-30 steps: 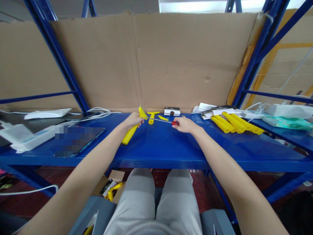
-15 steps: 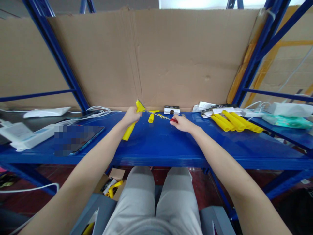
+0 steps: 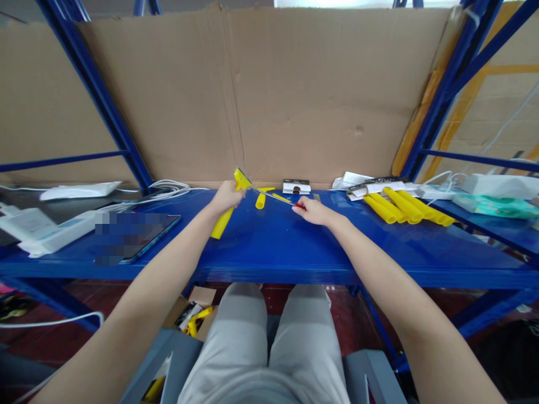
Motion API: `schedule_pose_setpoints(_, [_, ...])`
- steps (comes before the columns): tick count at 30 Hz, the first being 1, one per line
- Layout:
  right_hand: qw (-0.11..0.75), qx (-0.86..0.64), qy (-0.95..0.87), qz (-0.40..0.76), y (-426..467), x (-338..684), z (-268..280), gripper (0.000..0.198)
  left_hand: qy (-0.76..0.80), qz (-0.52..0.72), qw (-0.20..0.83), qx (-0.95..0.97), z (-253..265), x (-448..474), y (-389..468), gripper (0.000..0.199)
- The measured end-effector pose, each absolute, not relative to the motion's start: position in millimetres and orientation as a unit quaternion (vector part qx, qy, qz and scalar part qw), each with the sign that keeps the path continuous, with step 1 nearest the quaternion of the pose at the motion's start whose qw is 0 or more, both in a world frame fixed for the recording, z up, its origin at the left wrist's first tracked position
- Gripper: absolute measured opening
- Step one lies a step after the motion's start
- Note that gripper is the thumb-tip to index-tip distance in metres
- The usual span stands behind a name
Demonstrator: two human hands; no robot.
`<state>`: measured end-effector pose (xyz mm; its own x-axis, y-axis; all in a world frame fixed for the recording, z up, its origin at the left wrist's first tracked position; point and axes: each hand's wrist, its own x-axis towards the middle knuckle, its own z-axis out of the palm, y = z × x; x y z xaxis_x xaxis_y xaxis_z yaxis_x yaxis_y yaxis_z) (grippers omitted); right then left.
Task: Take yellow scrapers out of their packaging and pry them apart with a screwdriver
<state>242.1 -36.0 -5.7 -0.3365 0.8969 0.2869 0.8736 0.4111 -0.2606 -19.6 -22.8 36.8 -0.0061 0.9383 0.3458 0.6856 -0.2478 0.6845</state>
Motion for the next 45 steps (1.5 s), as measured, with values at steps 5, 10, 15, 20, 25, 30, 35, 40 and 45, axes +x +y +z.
schedule_pose_setpoints(5, [0.172,-0.537,-0.825,0.015,-37.4,240.8,-2.9,0.022,0.573,0.416,0.221,0.671,35.1,-20.8,-20.7,0.010])
schedule_pose_setpoints(10, [0.202,-0.544,-0.814,0.009,-37.4,245.0,-3.1,0.022,0.508,0.440,0.327,0.664,36.7,-21.1,-22.6,0.009])
schedule_pose_setpoints(15, [0.241,-0.536,-0.808,0.037,-34.8,249.6,-6.2,0.016,0.470,0.435,0.372,0.672,38.5,-21.3,-27.4,0.014])
schedule_pose_setpoints(20, [0.252,-0.535,-0.805,0.051,-33.9,249.7,-7.0,0.016,0.445,0.424,0.391,0.685,36.5,-22.2,-30.4,0.014])
schedule_pose_setpoints(25, [0.243,-0.544,-0.800,0.070,-33.9,249.3,-7.9,0.015,0.422,0.428,0.407,0.688,32.7,-22.7,-29.0,0.011])
schedule_pose_setpoints(30, [0.260,-0.541,-0.796,0.080,-32.7,249.8,-8.9,0.015,0.407,0.448,0.423,0.674,31.3,-21.5,-27.9,0.016])
schedule_pose_setpoints(35, [0.262,-0.547,-0.788,0.110,-35.0,248.5,-7.8,0.015,0.393,0.456,0.463,0.650,33.0,-20.9,-30.6,0.015])
schedule_pose_setpoints(40, [0.271,-0.545,-0.782,0.134,-37.9,247.1,-6.6,0.015,0.373,0.465,0.495,0.632,34.4,-20.2,-31.8,0.012])
schedule_pose_setpoints(45, [0.280,-0.533,-0.790,0.115,-37.9,247.8,-6.3,0.018,0.348,0.474,0.510,0.628,33.8,-19.3,-31.8,0.008])
